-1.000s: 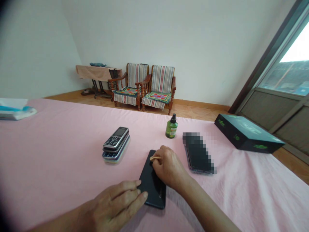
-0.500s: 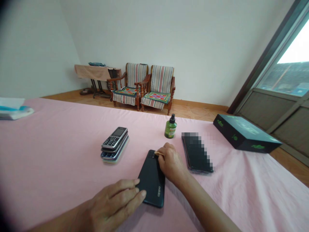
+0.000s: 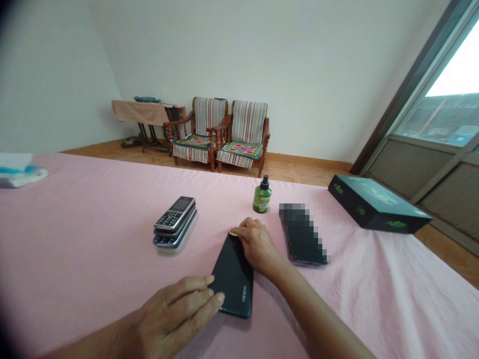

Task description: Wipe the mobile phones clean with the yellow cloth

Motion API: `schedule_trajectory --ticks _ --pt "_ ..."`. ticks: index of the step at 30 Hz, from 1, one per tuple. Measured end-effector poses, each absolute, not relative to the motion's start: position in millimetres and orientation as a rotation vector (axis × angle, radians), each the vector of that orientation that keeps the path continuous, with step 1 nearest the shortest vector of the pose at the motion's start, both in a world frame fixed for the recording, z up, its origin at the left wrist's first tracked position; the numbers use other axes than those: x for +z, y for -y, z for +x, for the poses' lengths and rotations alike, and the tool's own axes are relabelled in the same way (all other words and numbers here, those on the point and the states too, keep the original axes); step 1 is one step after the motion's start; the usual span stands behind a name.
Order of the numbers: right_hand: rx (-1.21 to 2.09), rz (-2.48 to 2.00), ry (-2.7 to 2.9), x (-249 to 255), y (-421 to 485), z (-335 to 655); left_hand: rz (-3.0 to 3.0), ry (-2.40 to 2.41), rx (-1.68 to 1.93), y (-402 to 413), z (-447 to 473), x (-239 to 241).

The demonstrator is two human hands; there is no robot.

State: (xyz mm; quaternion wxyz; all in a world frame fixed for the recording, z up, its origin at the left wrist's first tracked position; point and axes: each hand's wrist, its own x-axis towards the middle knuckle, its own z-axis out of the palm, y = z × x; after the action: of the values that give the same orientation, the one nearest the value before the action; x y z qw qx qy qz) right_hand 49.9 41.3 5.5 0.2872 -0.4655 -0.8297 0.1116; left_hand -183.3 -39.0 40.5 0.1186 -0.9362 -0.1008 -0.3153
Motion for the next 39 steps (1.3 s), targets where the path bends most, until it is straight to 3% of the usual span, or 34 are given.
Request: schedule_trajectory --ticks 22,39 --pt "0.652 -1.147 2.152 35.8 51.1 28.2 -2.771 0.211 -1.013 42.2 -174.9 41.5" --pt "0.918 -1.038 1.985 49.0 62.0 26.6 -2.818 0.274 -1.246 37.6 -179.3 32.0"
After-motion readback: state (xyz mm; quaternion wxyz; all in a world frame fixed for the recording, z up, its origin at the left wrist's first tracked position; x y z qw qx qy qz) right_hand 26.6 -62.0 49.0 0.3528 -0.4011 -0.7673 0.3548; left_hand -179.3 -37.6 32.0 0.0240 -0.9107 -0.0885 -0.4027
